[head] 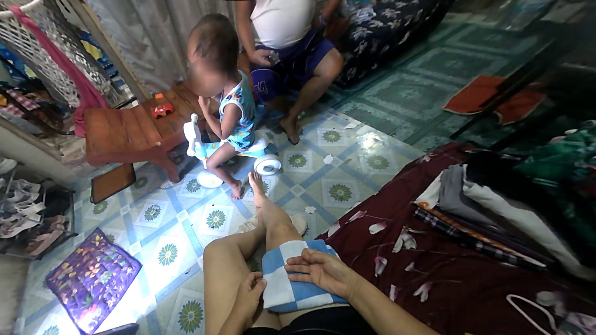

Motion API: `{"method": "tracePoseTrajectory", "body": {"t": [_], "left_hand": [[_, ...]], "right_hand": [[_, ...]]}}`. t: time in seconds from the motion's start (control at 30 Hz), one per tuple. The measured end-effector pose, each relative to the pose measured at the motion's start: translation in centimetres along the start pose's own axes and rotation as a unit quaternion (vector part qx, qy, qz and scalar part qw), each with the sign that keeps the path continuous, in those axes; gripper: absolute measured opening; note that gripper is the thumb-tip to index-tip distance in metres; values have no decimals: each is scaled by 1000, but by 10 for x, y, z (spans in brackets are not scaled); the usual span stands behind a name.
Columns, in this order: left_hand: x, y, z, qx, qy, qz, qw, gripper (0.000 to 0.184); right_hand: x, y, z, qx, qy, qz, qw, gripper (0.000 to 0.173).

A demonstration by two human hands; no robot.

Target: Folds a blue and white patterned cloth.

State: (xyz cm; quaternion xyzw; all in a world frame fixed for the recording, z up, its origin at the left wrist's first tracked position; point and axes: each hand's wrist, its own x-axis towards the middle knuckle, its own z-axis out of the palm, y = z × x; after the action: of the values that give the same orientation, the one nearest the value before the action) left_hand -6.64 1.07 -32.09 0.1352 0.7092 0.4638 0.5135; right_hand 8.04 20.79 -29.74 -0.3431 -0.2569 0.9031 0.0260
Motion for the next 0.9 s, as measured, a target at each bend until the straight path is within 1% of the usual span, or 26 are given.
{"method": "tracePoseTrajectory", "body": {"t": [0.9], "left_hand": [[1,-1,0,-9,-1,-1,1000,34]], "right_hand": [[0,0,1,-1,8,0,1000,30]]}}
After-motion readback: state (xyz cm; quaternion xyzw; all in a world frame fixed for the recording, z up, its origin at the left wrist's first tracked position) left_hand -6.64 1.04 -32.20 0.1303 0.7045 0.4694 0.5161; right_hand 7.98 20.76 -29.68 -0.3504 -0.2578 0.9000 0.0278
